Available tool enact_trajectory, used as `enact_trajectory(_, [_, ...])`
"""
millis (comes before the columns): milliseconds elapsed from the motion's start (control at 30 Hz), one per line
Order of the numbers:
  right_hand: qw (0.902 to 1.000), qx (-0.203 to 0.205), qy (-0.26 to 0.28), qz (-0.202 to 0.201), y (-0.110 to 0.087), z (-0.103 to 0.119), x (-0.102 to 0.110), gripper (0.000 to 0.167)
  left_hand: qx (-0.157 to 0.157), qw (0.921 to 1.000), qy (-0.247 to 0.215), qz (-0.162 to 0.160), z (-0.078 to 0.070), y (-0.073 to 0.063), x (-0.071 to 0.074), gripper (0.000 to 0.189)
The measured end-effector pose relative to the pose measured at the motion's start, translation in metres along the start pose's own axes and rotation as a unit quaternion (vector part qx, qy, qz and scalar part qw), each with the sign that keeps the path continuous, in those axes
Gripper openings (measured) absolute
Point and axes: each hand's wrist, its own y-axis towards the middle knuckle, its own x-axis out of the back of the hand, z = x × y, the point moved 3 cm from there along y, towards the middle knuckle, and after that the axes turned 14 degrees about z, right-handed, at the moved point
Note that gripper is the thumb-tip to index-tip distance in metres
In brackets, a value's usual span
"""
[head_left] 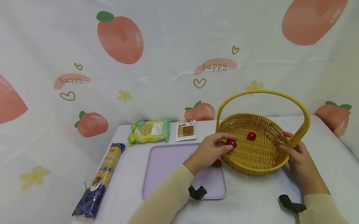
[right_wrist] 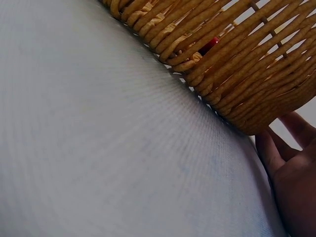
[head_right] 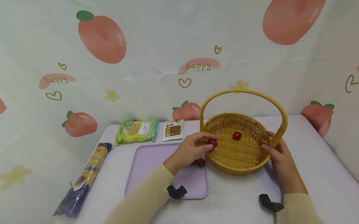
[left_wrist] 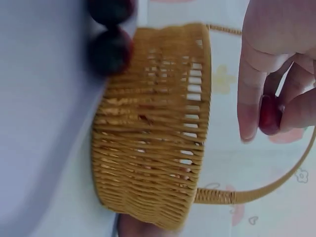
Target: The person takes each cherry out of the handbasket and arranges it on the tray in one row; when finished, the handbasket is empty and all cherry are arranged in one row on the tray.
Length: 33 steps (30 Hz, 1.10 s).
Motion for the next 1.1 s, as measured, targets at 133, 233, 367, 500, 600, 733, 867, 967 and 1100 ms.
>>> enact_trajectory(133, [1.0,-0.001,0.003,-0.001,-0.001,0.0,0.0,0.053,0.004,0.9999,0.0,-0.013,0.005,-0.024,0.006,0.029])
enact_trajectory(233, [1.0,-0.004,-0.001,-0.004,-0.002,-0.001,0.001,0.054,0.005,0.9996,0.003,-0.028,0.008,-0.04,0.013,0.027])
enact_trajectory(367, [1.0,-0.005,-0.005,-0.006,-0.002,-0.001,0.001,0.053,0.016,0.9979,0.009,-0.062,0.009,-0.059,0.021,0.028])
enact_trajectory(500, [1.0,0.002,-0.001,-0.002,0.0,-0.001,0.001,0.053,0.034,0.9936,0.043,-0.098,0.01,-0.076,0.029,0.031])
enact_trajectory(600, [1.0,0.006,0.003,0.0,0.001,0.0,0.0,0.052,0.051,0.9886,0.069,-0.124,0.011,-0.088,0.036,0.032])
enact_trajectory(733, [1.0,0.005,0.004,-0.001,0.001,0.0,0.0,0.052,0.071,0.9822,0.08,-0.154,0.015,-0.103,0.048,0.03])
enact_trajectory(867, [1.0,0.001,0.001,-0.003,0.001,0.0,0.0,0.053,0.076,0.9773,0.093,-0.174,0.022,-0.117,0.059,0.029])
enact_trajectory(967, [1.0,-0.001,0.001,-0.004,0.001,0.0,0.0,0.053,0.077,0.9739,0.102,-0.187,0.031,-0.127,0.066,0.029])
enact_trajectory(1100, [1.0,-0.005,-0.001,-0.003,0.0,-0.001,0.001,0.054,0.091,0.9665,0.112,-0.213,0.043,-0.138,0.077,0.027])
